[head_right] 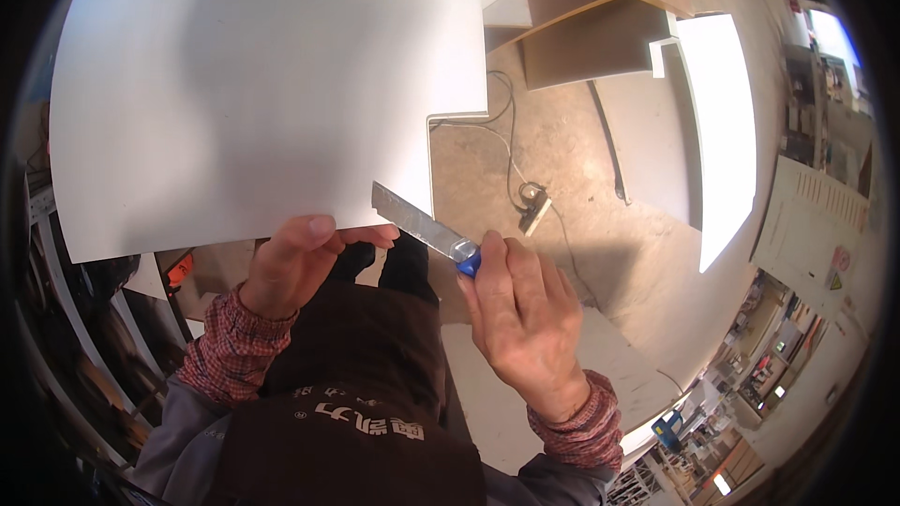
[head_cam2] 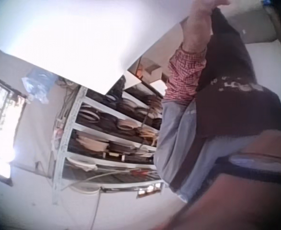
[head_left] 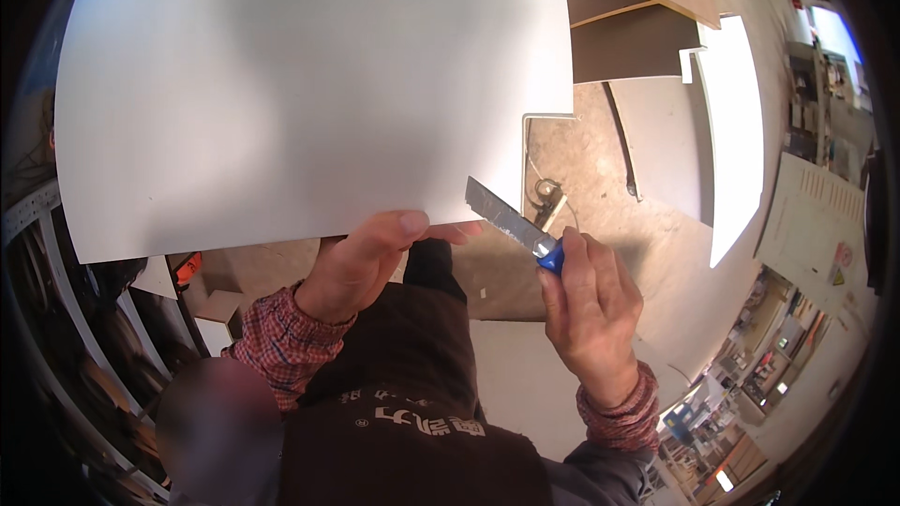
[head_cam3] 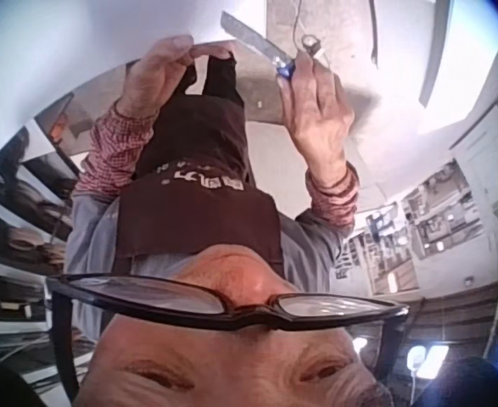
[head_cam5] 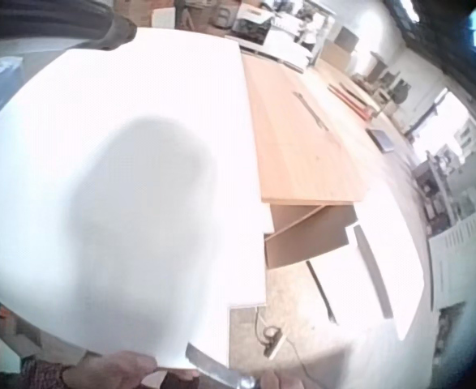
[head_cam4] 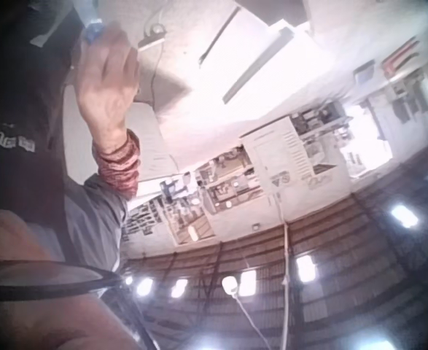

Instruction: The person trims the edges of a large white sheet using a utility knife and a wrench. They repeatedly score the material, snap off small sections, and smooth the edges with the wrench. The process is repeated along multiple edges of the sheet.

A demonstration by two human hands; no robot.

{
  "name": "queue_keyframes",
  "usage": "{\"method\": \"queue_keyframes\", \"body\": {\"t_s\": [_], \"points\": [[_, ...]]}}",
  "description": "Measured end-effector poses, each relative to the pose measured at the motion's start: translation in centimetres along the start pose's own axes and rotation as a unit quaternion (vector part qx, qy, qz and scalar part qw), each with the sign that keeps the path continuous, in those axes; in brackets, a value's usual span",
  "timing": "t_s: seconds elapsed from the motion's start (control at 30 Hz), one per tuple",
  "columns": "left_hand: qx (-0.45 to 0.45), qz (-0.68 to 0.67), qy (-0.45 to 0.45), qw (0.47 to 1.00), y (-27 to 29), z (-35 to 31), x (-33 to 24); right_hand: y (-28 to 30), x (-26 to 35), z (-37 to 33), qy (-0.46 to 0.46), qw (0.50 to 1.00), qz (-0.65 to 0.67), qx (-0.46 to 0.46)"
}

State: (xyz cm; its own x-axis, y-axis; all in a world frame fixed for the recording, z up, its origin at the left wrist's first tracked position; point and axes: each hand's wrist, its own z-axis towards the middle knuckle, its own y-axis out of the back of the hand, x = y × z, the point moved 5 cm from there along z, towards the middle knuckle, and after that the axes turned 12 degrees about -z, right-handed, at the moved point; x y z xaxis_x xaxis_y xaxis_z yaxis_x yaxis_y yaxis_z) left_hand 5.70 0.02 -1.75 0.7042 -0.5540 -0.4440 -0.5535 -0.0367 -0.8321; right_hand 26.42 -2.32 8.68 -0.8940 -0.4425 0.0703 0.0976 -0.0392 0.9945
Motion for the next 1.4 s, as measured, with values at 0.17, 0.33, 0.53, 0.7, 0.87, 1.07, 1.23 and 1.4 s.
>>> {"method": "queue_keyframes", "body": {"t_s": [0.17,0.33,0.53,0.7,0.87,1.07,1.23,1.4], "points": [[0.000,0.001,-0.008,1.000,0.0,0.2,0.1,-0.1,-0.3,0.5,0.003,1.000,-0.003,-0.009],[-0.013,0.002,0.011,1.000,-0.1,0.2,0.3,-0.2,-0.6,1.8,0.006,1.000,0.007,-0.009],[-0.009,0.002,0.010,1.000,-0.3,0.2,0.4,-0.2,-1.0,3.4,0.005,1.000,0.012,-0.006],[-0.008,-0.001,0.000,1.000,-0.4,0.4,0.4,-0.2,-1.2,4.4,0.005,1.000,0.012,-0.011],[-0.013,-0.006,0.001,1.000,-0.5,0.3,0.4,-0.3,-1.4,4.8,-0.005,1.000,0.018,-0.018],[0.003,0.009,0.008,1.000,-0.5,0.2,0.3,-0.3,-1.4,5.5,-0.025,0.999,0.026,-0.024],[-0.008,0.010,0.014,1.000,-0.5,0.1,0.5,-0.3,-1.3,6.0,-0.037,0.998,0.030,-0.035],[-0.006,0.005,-0.013,1.000,-0.5,0.2,0.1,-0.4,-1.1,6.5,-0.032,0.998,0.023,-0.054]]}}
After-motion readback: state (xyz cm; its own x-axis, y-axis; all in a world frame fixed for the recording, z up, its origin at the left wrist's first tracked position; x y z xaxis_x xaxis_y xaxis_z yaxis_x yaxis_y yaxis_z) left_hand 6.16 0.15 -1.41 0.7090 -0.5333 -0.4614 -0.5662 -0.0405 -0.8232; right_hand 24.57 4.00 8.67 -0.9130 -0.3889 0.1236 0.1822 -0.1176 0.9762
